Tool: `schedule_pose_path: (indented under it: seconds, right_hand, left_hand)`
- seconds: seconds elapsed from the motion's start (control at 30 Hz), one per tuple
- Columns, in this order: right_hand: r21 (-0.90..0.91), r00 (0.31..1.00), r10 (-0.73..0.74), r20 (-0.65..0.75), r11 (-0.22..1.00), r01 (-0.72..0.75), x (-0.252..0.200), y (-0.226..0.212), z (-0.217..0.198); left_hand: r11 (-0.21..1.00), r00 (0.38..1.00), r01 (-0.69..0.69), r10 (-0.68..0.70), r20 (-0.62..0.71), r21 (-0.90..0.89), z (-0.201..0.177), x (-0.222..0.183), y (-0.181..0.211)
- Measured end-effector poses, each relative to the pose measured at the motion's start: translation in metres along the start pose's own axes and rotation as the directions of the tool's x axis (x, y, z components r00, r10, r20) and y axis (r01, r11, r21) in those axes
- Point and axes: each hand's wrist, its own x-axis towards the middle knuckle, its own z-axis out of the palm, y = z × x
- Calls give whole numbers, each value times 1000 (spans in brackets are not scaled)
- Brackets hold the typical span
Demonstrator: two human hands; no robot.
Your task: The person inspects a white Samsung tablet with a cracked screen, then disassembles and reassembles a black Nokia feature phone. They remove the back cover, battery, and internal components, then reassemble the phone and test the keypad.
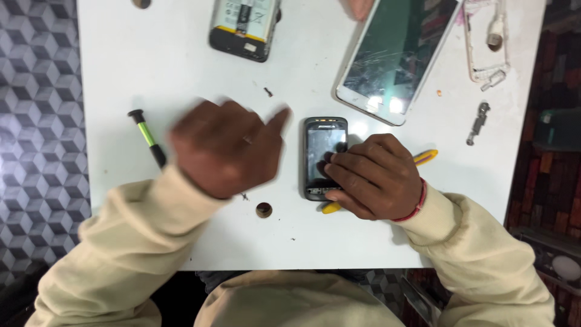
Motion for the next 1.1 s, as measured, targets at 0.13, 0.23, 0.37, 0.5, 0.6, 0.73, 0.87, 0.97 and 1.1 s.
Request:
schedule_pose_path:
  seconds: [0.13,0.23,0.37,0.5,0.6,0.73,0.87,0.97,1.1]
  right_hand:
    - [11,1000,10,-10,1000,-10,-3,0,2]
    - [12,1000,20,-17,1000,-20,-4,-1,3]
    - [14,1000,24,-16,1000,-23,-5,-2,4]
    - [13,999,31,-16,999,-30,-5,-2,4]
    - [15,1000,16,-22,1000,-16,-6,-1,5]
    - [32,999,20,-33,999,-19,-4,-1,5]
    - [47,999,26,-21,999,-25,-4,-2,5]
    - [48,999,30,-21,998,-29,-3,-1,3]
    - [52,999,36,-22,998,-35,-2,-1,1]
  left_hand:
    - [924,954,226,-274,120,309,-56,-16,-46]
    - [783,825,198,-458,331,590,-75,-28,-74]
    - [565,467,157,-765,443,810,-63,-41,-90]
    - [623,466,297,-756,459,724,-68,-46,-90]
    - [596,329,292,-797,507,748,-72,-41,-92]
    - [539,48,417,-817,574,732,-77,-30,-95]
    - [410,-102,443,-861,499,798,-85,-35,-75]
    - [486,129,522,-858,498,701,-100,-45,-46]
    - [541,367,615,-841,399,574,-102,-57,-24]
